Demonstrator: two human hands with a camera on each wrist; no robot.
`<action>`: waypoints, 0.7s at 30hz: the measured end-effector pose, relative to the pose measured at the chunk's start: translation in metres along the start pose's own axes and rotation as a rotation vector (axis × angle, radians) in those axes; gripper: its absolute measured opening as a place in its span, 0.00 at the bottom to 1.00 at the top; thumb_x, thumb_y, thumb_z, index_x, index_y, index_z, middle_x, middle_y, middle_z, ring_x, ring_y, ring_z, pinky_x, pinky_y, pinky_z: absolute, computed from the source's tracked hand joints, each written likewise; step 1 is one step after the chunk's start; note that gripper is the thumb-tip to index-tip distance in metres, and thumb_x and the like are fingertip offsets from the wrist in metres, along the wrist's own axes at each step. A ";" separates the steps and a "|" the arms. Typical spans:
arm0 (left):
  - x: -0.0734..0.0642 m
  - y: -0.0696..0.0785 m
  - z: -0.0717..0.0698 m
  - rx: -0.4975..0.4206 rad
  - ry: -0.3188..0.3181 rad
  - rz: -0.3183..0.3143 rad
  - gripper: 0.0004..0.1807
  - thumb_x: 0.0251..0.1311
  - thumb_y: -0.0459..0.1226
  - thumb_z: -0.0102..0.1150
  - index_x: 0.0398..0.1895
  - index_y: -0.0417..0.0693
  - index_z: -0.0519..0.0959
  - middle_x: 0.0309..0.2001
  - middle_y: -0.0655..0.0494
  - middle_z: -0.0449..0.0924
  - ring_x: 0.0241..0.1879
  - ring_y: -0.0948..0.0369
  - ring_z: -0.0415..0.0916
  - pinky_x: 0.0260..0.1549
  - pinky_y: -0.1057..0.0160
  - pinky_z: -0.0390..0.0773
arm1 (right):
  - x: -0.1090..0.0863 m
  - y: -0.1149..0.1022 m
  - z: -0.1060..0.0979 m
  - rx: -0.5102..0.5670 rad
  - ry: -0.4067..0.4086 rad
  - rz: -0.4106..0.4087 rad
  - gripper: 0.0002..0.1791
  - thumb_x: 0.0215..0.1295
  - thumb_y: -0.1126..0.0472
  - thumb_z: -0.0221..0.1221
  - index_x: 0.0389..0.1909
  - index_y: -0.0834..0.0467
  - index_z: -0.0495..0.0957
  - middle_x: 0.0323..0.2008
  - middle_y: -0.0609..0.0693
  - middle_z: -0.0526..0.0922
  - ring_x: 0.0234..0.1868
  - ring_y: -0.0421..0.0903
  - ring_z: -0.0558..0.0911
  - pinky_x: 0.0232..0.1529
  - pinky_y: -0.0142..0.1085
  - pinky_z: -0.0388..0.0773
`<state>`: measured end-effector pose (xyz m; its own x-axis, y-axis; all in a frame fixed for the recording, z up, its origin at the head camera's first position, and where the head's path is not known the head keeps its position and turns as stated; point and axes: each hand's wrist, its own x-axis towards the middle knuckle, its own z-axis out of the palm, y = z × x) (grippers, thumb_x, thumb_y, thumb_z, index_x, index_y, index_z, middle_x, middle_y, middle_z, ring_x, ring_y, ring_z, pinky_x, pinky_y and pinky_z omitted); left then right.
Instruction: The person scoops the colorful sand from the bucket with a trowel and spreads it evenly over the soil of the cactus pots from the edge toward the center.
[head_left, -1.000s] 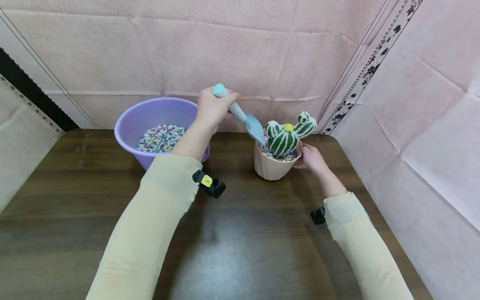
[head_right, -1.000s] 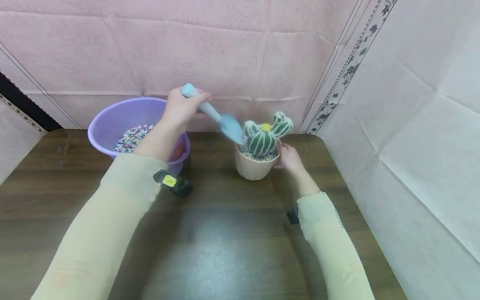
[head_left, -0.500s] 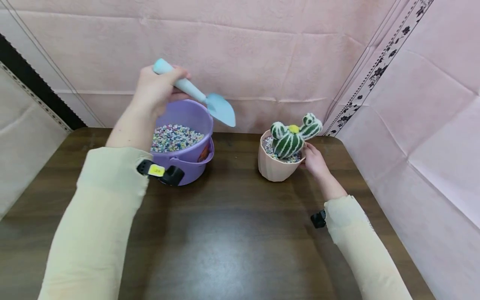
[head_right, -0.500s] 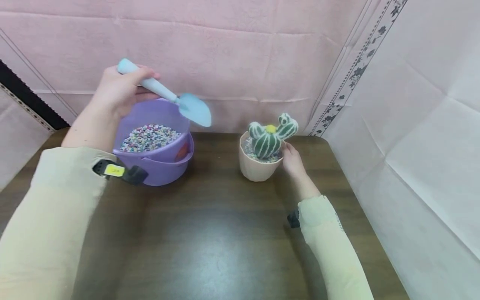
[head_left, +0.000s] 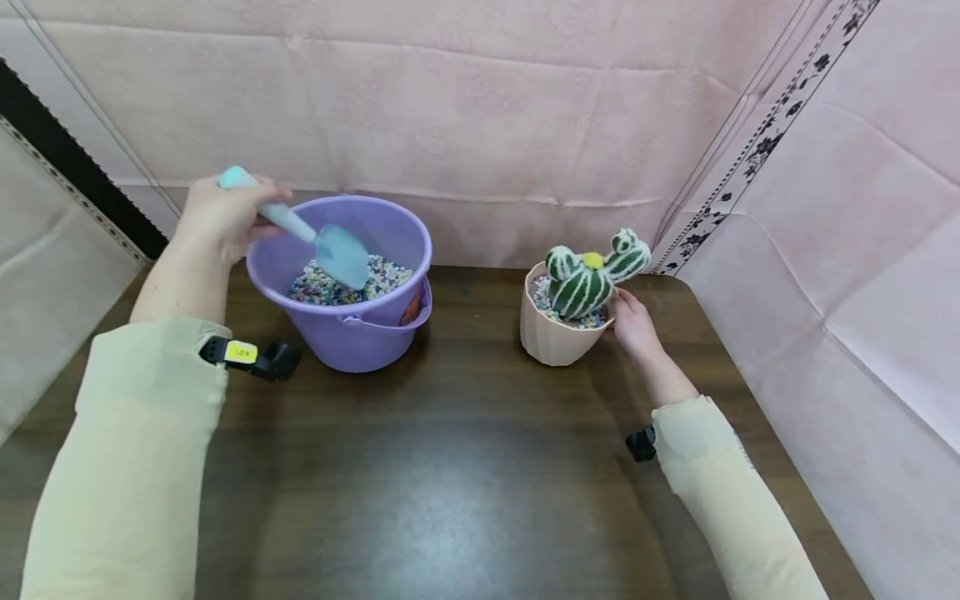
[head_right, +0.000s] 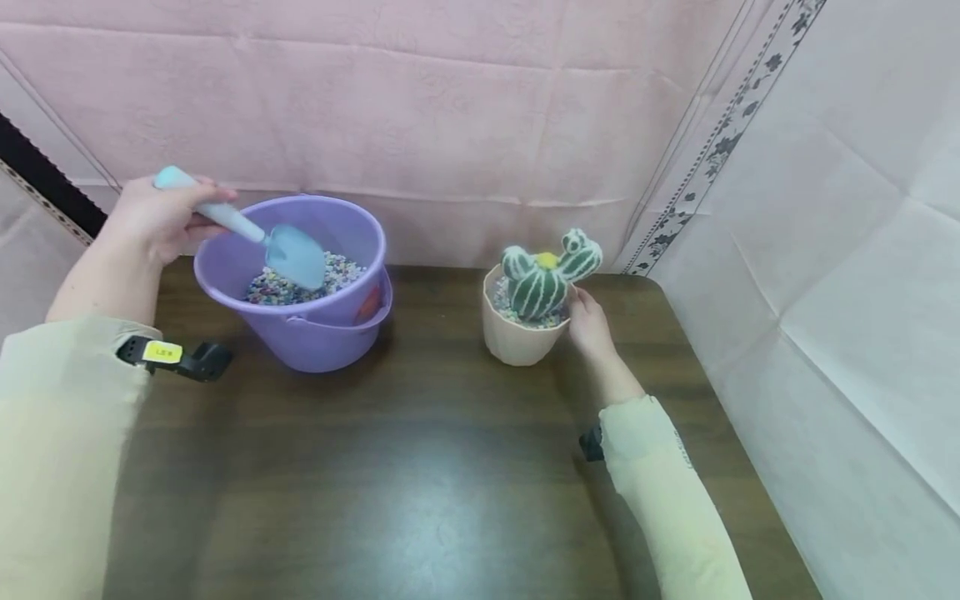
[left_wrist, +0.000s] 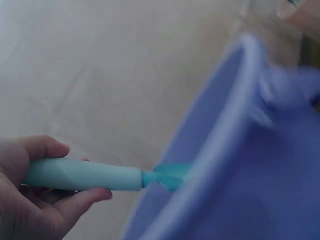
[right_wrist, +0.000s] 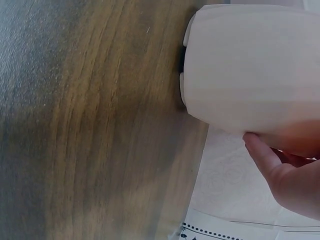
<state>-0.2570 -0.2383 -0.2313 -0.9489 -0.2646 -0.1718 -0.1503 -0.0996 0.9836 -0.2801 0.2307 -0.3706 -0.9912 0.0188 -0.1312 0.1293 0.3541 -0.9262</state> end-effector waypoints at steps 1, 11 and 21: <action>0.003 -0.006 -0.002 0.058 0.003 -0.002 0.06 0.55 0.34 0.63 0.34 0.50 0.76 0.34 0.61 0.76 0.27 0.68 0.79 0.28 0.74 0.85 | 0.001 0.000 0.000 0.001 -0.002 0.004 0.29 0.75 0.53 0.27 0.71 0.63 0.48 0.67 0.67 0.59 0.61 0.59 0.68 0.37 0.21 0.78; 0.011 -0.029 -0.006 0.522 0.031 0.008 0.29 0.61 0.51 0.54 0.61 0.45 0.70 0.46 0.60 0.70 0.45 0.60 0.74 0.53 0.61 0.79 | 0.000 0.000 0.003 -0.003 -0.004 -0.012 0.29 0.76 0.51 0.27 0.72 0.63 0.48 0.67 0.67 0.60 0.61 0.59 0.68 0.36 0.19 0.77; 0.012 -0.018 -0.006 0.535 0.125 0.090 0.07 0.59 0.42 0.58 0.38 0.51 0.77 0.33 0.65 0.72 0.23 0.76 0.73 0.26 0.79 0.81 | 0.001 0.003 0.002 -0.025 0.030 -0.051 0.30 0.75 0.51 0.28 0.70 0.63 0.53 0.63 0.67 0.64 0.56 0.54 0.71 0.35 0.18 0.77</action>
<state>-0.2636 -0.2454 -0.2516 -0.9293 -0.3646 -0.0593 -0.2213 0.4211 0.8796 -0.2807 0.2298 -0.3739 -0.9969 0.0281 -0.0729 0.0782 0.3787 -0.9222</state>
